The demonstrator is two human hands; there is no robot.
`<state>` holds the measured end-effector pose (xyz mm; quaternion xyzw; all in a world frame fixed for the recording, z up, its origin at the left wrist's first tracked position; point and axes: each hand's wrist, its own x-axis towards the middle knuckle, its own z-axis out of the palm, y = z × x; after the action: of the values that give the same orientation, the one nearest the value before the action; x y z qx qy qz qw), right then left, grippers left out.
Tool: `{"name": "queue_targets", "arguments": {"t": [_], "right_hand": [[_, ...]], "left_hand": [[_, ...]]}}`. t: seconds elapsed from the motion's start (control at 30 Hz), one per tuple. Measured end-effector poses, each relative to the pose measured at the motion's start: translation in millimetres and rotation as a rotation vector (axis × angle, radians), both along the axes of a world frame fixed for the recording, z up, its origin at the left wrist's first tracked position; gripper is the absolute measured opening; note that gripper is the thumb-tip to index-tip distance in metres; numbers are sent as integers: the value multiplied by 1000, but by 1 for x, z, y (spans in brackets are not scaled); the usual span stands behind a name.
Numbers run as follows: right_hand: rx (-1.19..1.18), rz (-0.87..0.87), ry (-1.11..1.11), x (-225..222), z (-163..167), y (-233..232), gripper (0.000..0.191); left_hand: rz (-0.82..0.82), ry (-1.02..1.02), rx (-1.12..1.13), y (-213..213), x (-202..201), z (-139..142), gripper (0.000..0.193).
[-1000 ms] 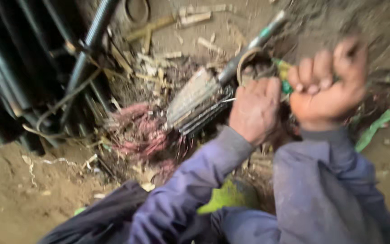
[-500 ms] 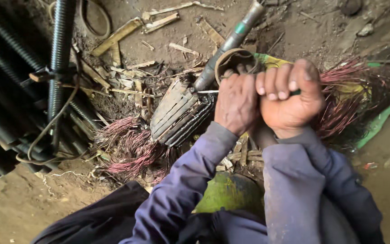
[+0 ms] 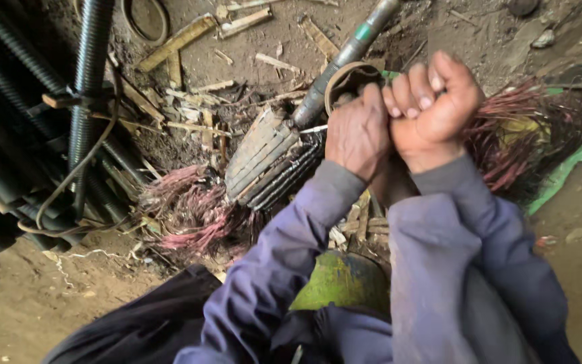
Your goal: The person sits on the ground and uses a screwdriver to pry and scrape burnt copper windings off a motor armature, pulling loose copper wire strands free by hand and working along the armature body. Another worker handles copper wire nearby.
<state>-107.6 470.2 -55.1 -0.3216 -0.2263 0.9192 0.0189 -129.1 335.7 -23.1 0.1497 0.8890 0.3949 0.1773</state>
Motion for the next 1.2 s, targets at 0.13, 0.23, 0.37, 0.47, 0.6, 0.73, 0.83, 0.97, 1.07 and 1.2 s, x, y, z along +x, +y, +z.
{"name": "queue_targets", "arguments": {"t": [0.13,0.23,0.37,0.47,0.6,0.73,0.83,0.97,1.07,1.2], "right_hand": [[-330,262,-188,-10,19,-12,36],[-127,161,-65,-3,50,-21,35],[206,72,256,8,78,-6,41],[280,30,334,7,64,-7,41],[168,15,289,2,30,-18,41],[171,28,205,11,20,-20,40],[130,-2,147,11,16,-16,40],[-5,-72,-34,-5,5,-8,37],[-32,-67,-121,-14,4,-6,37],[-45,-2,-27,-22,12,-6,37]], "left_hand": [[112,-307,-127,-15,13,65,23],[115,-84,33,-21,20,74,25],[16,108,168,-7,18,41,20],[0,116,130,-2,10,22,19],[-16,77,106,-14,0,10,17],[-28,74,173,-23,4,-1,15],[-50,33,134,-22,7,-12,10],[-41,55,102,-15,7,-22,7],[-11,51,93,-12,5,-22,6],[8,105,68,-9,4,-19,6]]}}
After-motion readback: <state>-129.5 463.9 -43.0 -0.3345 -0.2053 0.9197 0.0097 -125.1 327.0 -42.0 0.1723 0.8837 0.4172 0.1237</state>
